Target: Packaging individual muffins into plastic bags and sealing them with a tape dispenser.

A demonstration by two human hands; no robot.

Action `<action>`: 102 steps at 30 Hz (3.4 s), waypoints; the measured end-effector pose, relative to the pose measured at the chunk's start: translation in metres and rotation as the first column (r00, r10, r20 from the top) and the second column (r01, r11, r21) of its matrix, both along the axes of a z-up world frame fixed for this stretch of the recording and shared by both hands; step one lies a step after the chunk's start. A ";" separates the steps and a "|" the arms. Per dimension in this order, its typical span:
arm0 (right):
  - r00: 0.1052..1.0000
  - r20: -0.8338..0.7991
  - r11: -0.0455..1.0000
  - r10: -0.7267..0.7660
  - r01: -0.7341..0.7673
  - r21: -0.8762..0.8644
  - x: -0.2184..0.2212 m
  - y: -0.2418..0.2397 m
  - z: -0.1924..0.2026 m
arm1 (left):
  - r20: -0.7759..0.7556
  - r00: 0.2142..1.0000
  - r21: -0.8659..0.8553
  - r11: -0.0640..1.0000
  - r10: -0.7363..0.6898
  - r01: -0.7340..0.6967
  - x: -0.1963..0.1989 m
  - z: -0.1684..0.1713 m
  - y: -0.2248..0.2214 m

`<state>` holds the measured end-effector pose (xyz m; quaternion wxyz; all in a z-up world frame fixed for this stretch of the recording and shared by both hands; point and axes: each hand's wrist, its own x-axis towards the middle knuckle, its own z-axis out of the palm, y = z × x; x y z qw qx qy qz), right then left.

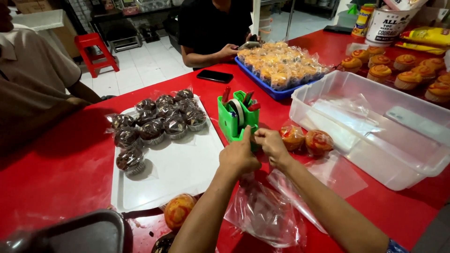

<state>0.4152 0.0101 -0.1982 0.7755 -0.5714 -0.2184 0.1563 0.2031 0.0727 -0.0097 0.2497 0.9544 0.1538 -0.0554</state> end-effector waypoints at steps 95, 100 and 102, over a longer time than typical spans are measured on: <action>0.631 0.091 0.259 0.770 -0.178 -0.949 -0.284 -0.143 0.276 | 0.398 0.804 -0.905 0.331 0.441 0.266 -0.193 -0.019 -0.065; 0.535 0.256 0.365 0.805 -0.106 -0.925 -0.277 -0.145 0.259 | 0.480 0.725 -0.865 0.406 0.494 0.295 -0.195 -0.020 -0.070; 0.486 0.328 0.393 0.810 -0.035 -0.919 -0.277 -0.145 0.259 | 0.506 0.688 -0.849 0.438 0.520 0.294 -0.198 -0.014 -0.072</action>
